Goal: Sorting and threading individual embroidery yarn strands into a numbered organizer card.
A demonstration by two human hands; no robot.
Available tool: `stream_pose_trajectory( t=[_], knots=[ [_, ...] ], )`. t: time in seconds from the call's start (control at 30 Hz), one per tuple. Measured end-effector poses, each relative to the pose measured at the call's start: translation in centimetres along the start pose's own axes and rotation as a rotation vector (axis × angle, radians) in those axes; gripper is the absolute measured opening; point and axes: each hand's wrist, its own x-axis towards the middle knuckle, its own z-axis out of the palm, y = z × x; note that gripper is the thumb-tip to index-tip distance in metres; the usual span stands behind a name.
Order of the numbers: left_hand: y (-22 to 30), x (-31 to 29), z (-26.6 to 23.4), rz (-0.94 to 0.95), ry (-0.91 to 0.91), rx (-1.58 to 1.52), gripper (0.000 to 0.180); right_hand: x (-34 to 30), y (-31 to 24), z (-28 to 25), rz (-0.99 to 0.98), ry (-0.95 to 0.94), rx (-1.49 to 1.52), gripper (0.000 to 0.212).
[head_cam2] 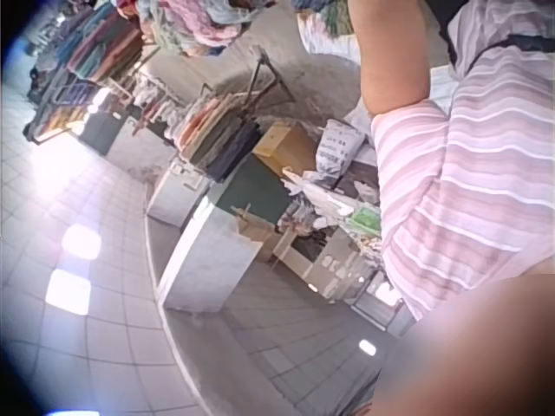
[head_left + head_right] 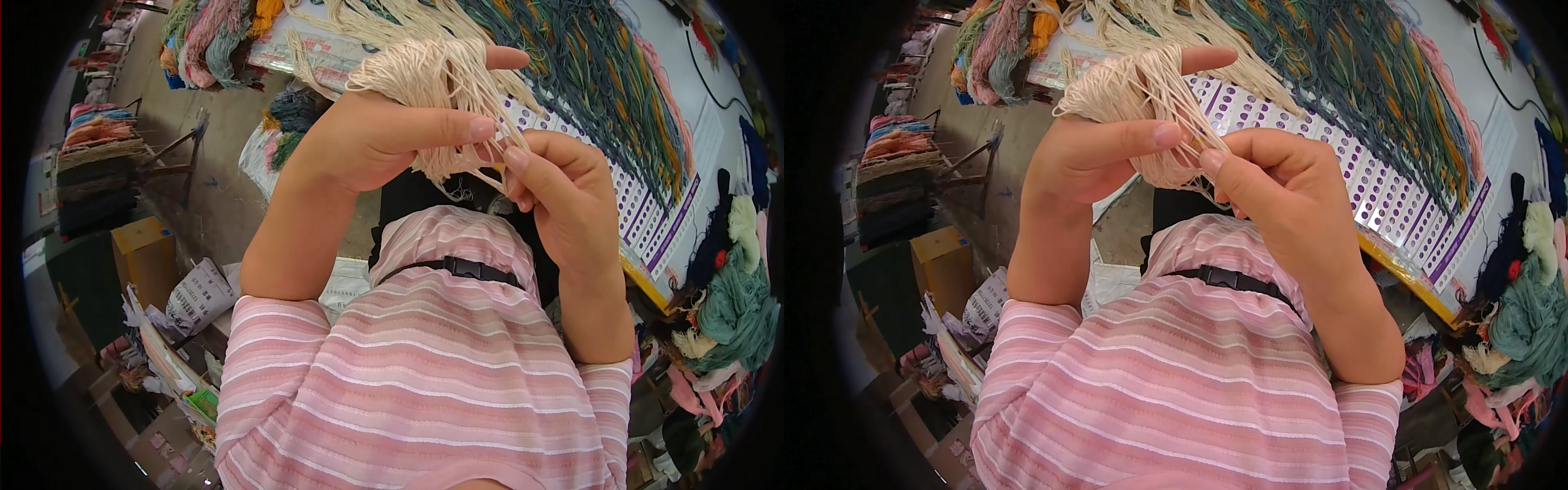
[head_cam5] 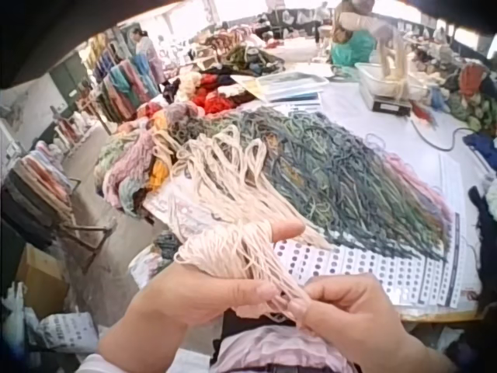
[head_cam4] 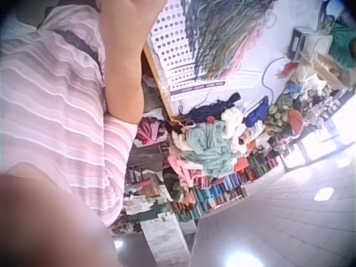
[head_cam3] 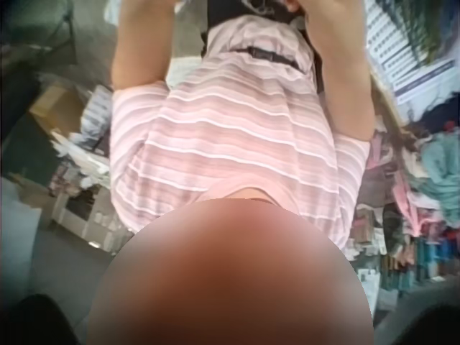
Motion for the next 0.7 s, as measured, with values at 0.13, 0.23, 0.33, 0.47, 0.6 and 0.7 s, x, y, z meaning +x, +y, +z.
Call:
stream_pose_trajectory(
  t=[0.13,0.23,0.33,0.47,0.6,0.7],
  knots=[
    [-0.04,0.15,-0.14,-0.015,-0.026,-0.033,0.065,0.09,0.22,-0.15,-0.018,0.007,0.051,0.016],
    [0.08,0.19,-0.04,-0.031,-0.024,-0.028,0.064,0.12,0.16,-0.32,0.001,-0.014,0.087,0.016],
    [-0.04,0.29,-0.04,-0.036,-0.02,-0.014,0.064,0.12,0.05,-0.46,0.02,-0.045,0.12,0.014],
    [-0.02,0.43,0.32,-0.049,0.01,-0.016,0.062,0.23,0.53,-0.25,-0.035,-0.013,-0.075,0.01],
    [-0.32,0.62,0.59,-0.036,0.03,-0.008,0.063,0.51,0.97,-0.61,-0.098,-0.021,-0.006,0.006],
    [-0.17,0.5,0.77,-0.042,0.08,0.022,0.064,0.64,0.87,-0.47,-0.1,0.094,0.158,0.004]
  ],
)
